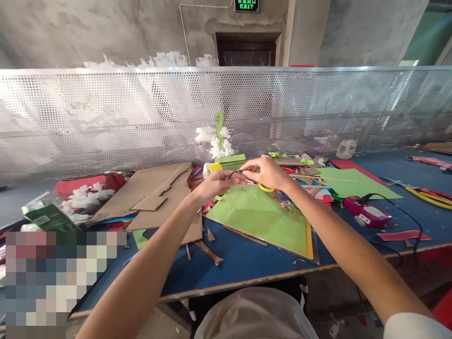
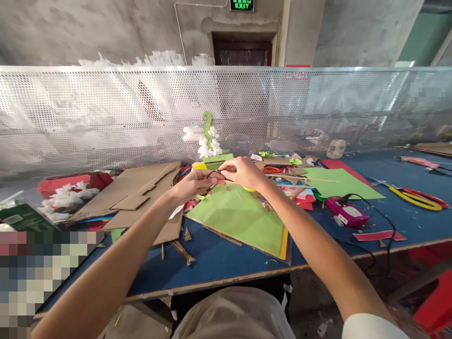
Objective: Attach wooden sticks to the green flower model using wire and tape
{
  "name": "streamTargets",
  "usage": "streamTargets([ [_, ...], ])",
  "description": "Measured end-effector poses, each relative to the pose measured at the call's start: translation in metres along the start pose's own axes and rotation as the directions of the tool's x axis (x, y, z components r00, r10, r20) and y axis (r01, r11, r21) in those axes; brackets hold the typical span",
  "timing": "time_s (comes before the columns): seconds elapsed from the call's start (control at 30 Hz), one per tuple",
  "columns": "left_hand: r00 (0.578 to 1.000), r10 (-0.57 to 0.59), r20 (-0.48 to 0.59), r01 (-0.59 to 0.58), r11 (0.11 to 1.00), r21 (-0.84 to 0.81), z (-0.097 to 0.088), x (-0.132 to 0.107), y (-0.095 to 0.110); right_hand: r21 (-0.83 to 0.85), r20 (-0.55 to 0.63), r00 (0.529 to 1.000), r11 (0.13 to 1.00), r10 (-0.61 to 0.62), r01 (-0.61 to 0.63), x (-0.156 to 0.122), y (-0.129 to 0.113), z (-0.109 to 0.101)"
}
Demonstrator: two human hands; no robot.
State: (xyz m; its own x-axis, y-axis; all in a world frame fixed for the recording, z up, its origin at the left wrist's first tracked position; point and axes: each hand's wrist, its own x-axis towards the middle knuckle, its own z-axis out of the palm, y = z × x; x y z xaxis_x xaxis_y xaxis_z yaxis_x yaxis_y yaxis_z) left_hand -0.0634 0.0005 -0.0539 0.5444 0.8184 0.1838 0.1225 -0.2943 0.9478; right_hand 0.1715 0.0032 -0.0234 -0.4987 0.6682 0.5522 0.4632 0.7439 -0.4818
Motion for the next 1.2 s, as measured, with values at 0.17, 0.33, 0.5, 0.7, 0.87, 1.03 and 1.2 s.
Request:
streamTargets([
  [0.17,0.999,-0.031,0.020,0.032,0.997,-0.072,0.001,0.000,0.000,0.092,0.025,1.000,0.996,0.012,-0.014,0.001,0.002,-0.002],
  [0.33,0.998,-0.049,0.048,0.053,0.994,-0.095,0.002,-0.001,0.004,0.064,0.067,0.997,0.997,0.037,-0.041,0.001,0.002,-0.005],
  [0.5,0.997,-0.055,0.055,0.059,0.995,-0.074,0.003,-0.003,0.006,0.132,0.070,0.995,0.988,0.071,-0.080,0.002,0.005,-0.004],
  [0.7,0.996,-0.072,0.057,0.077,0.994,-0.077,0.002,-0.003,0.005,0.117,0.081,0.996,0.992,0.034,-0.044,0.002,0.004,-0.001],
  [0.87,0.990,-0.115,0.078,0.119,0.992,-0.048,0.002,-0.003,0.006,0.109,0.072,0.996,0.992,0.058,-0.065,0.001,0.003,0.001],
  [1.03,0.986,-0.137,0.092,0.140,0.990,-0.030,0.000,-0.004,0.007,0.130,0.102,0.993,0.988,0.068,-0.081,0.002,0.005,0.001],
  [1.2,0.987,-0.137,0.090,0.140,0.990,-0.028,-0.002,-0.006,0.010,0.178,0.133,0.990,0.981,0.056,-0.079,0.002,0.000,-0.002],
])
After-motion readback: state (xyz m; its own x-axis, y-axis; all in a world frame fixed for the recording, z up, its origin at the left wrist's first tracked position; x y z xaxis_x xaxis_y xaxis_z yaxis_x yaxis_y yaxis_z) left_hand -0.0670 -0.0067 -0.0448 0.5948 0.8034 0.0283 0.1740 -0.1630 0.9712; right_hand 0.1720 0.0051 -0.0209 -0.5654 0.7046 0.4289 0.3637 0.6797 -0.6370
